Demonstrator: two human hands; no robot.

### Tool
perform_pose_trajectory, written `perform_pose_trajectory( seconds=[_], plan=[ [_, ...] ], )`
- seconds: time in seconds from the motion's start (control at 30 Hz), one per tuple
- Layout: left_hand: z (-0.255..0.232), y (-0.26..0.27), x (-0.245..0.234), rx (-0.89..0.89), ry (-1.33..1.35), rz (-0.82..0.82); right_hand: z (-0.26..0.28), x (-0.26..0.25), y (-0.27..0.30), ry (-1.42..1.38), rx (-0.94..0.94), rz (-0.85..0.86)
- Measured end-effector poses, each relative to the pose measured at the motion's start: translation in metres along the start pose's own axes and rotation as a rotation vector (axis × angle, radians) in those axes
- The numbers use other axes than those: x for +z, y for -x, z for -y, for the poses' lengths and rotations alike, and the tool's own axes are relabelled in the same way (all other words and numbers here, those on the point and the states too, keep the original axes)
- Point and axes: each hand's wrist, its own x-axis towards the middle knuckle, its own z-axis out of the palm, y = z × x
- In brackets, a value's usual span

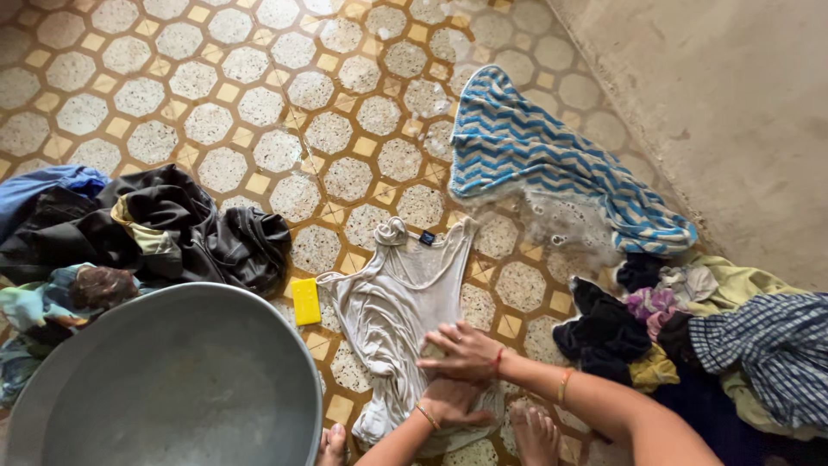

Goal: The person washes a light-colored top by hand on a tiled floor. They use a yellow bar of soap to scrub the garment, rinse it with water from a metal basin, and wring it out. The person repeats the process of scrubbing and rinsing multiple times.

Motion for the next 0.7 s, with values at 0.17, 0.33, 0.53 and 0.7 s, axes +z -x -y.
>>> perform_pose_trajectory(
  seconds=[0.17,0.33,0.53,0.7],
  plan=[
    [0.002,0.006,0.004,0.158,-0.046,-0.305,-0.161,0.041,-0.017,0.897,0.321,0.251],
    [0.000,0.004,0.002,0.153,-0.037,-0.288,-0.153,0.050,-0.026,0.945,0.290,0.218],
    [-0.002,0.004,0.010,0.080,-0.030,-0.210,-0.068,0.054,0.021,0.365,0.131,0.062],
    [0.009,0.000,0.005,0.192,-0.185,-0.357,-0.257,0.092,0.002,0.516,0.946,0.268]
  ],
)
